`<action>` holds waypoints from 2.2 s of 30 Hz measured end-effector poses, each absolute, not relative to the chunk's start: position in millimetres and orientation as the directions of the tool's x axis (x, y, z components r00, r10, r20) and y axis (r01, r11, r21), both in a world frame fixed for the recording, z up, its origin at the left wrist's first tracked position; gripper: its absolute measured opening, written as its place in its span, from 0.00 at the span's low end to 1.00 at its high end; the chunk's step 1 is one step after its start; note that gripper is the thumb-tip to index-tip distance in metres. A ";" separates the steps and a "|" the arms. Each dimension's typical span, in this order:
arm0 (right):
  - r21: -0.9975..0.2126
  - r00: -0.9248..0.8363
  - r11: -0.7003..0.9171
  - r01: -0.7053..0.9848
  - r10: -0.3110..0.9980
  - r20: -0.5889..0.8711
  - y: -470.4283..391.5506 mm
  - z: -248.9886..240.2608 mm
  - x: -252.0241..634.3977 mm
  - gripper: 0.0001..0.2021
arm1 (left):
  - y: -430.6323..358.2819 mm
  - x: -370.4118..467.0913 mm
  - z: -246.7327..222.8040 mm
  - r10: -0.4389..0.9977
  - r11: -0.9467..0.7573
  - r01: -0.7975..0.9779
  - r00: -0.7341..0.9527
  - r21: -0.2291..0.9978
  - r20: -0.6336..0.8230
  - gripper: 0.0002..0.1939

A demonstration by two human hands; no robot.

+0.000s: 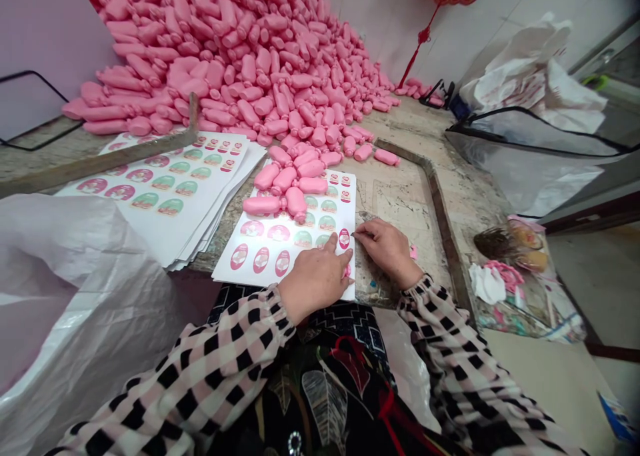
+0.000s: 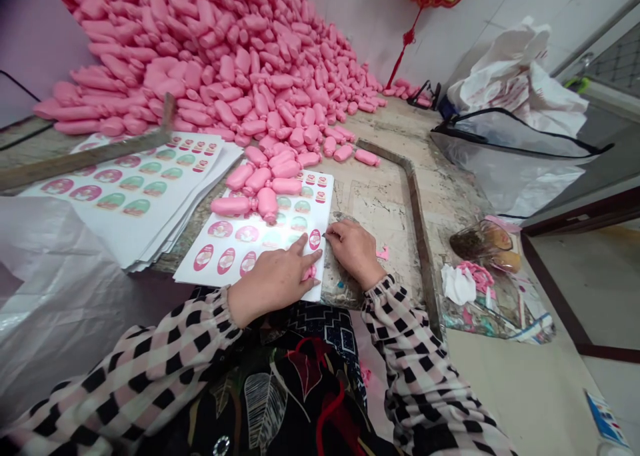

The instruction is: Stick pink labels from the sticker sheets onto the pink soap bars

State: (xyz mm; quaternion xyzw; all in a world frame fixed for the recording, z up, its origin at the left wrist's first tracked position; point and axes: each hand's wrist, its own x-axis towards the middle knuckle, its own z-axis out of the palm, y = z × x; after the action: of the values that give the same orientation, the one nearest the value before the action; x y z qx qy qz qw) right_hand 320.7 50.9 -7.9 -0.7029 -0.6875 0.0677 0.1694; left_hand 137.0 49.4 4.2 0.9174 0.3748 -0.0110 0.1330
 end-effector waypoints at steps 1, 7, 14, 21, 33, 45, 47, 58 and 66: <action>-0.330 0.034 0.010 0.944 0.992 0.125 51.7 -7.4 321.7 0.08 | 49.4 137.2 4.2 0.684 -0.683 0.690 0.719 0.238 -0.122 0.27; -0.381 -0.020 0.048 0.923 0.997 0.077 56.0 -7.7 329.0 0.07 | 50.1 135.9 1.8 0.683 -0.692 0.682 0.725 0.236 -0.090 0.27; -0.492 0.065 -0.016 0.870 0.994 0.084 50.1 -15.5 324.5 0.07 | 49.5 135.8 3.7 0.689 -0.684 0.693 0.716 0.229 -0.107 0.27; -0.317 0.055 0.000 0.949 0.985 0.165 50.9 -9.2 319.2 0.08 | 49.2 135.5 3.8 0.686 -0.689 0.685 0.722 0.235 -0.092 0.27; -0.491 0.003 0.027 0.871 0.998 0.060 54.6 -16.5 331.4 0.06 | 49.7 135.6 0.3 0.684 -0.693 0.683 0.724 0.231 -0.089 0.27; -0.636 0.217 -0.117 0.763 0.973 0.080 44.5 -30.2 314.8 0.08 | 51.7 137.4 5.9 0.686 -0.689 0.688 0.721 0.228 -0.101 0.28; -0.625 0.229 -0.141 0.768 0.972 0.062 44.7 -26.2 312.5 0.09 | 53.1 139.0 6.0 0.682 -0.689 0.685 0.723 0.236 -0.107 0.28; -0.520 0.353 -0.305 0.798 0.936 -0.008 47.9 -14.6 300.8 0.12 | 68.1 142.9 11.3 0.634 -0.666 0.671 0.739 0.325 -0.228 0.27; -0.412 0.395 -0.365 0.835 0.919 -0.014 55.0 5.1 294.0 0.10 | 69.2 143.5 6.8 0.635 -0.675 0.663 0.745 0.322 -0.202 0.28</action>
State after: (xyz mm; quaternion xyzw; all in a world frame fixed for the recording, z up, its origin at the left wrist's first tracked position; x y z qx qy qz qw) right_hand 294.0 55.0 5.1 -0.8171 -0.5365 0.1216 0.1723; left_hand 143.5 69.2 6.8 0.9145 0.3550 -0.0367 0.1905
